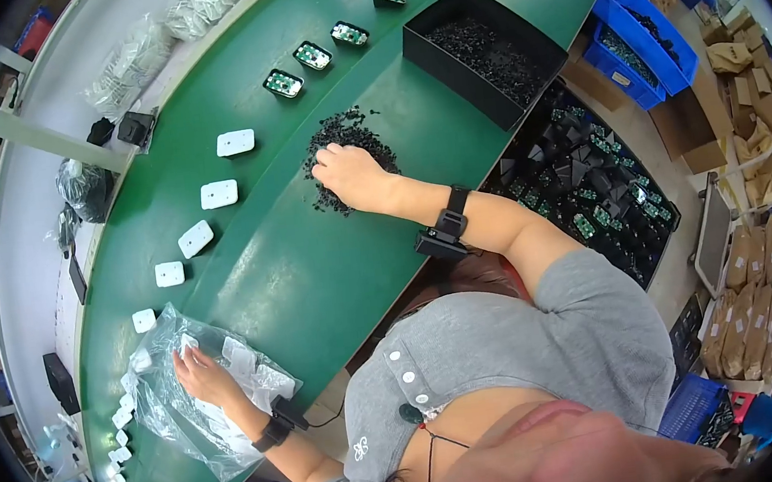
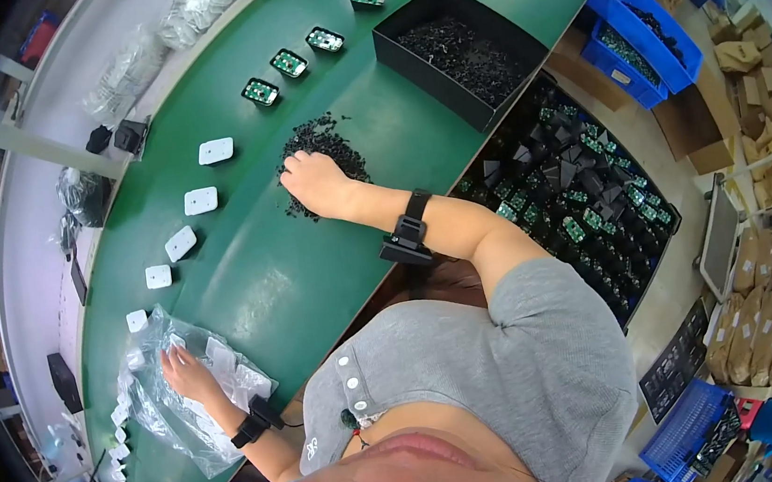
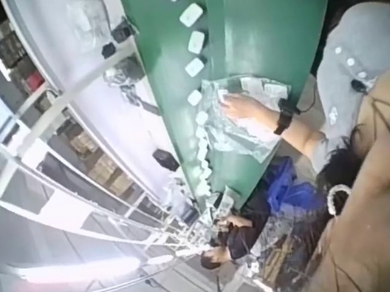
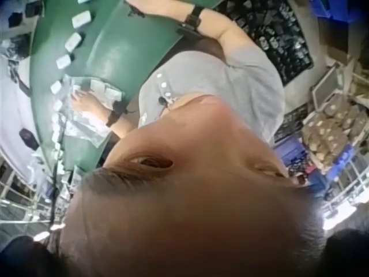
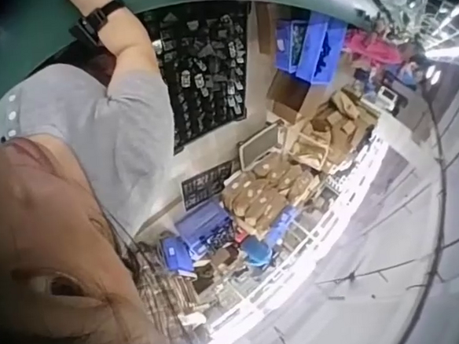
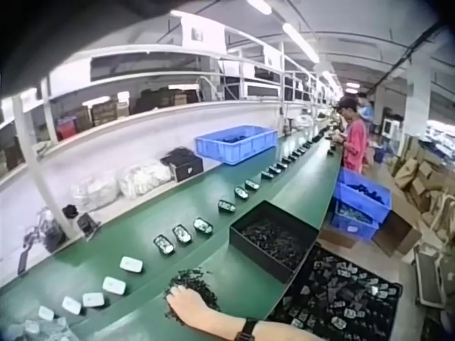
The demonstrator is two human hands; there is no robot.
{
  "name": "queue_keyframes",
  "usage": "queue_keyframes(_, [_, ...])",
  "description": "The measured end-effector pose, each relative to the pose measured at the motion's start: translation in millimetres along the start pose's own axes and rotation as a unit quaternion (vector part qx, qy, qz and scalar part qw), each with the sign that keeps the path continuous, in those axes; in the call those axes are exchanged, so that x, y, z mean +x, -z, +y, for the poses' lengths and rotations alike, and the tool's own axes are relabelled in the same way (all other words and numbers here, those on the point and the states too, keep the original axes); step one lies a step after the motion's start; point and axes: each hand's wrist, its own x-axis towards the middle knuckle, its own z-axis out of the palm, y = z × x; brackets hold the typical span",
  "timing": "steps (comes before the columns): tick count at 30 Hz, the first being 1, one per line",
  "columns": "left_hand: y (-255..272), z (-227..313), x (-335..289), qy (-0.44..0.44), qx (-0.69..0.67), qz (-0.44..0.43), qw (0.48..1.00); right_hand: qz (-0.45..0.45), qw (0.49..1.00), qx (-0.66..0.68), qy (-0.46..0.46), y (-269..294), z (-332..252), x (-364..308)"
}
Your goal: The person picks up a white plastic base and a black screw, inserts the screw into the base, and then presses a black plastic housing over the assembly. After pressing the parts together by hand, the person places the completed unit onto the green workbench.
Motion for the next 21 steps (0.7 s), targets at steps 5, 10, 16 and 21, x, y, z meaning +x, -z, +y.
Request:
queue_keyframes(5, [10.2,8.4,-1.7,0.007,-0.027,0.002,1.000,0.112,0.992,0.054,-0.007,10.0,-3.2,0.9])
queue_keyframes(10, [14.8,16.1,-4.3,-0.017,-0.102,0.106,0.989,0.122,0.968,0.202,-0.085,14.8,-4.0,-7.7])
queue_keyframes(16, [60.4,76.9,-9.5,0.220,-0.459,-0.049,0.859,0.125,0.945,0.274,-0.125,3.3,3.7,-20.3])
queue_keyframes(21, [59.5,143.4,-25.2,0.209,-0.699,-0.166,0.663,0.135,0.957,0.234,-0.104,7.5,2.3,-16.7])
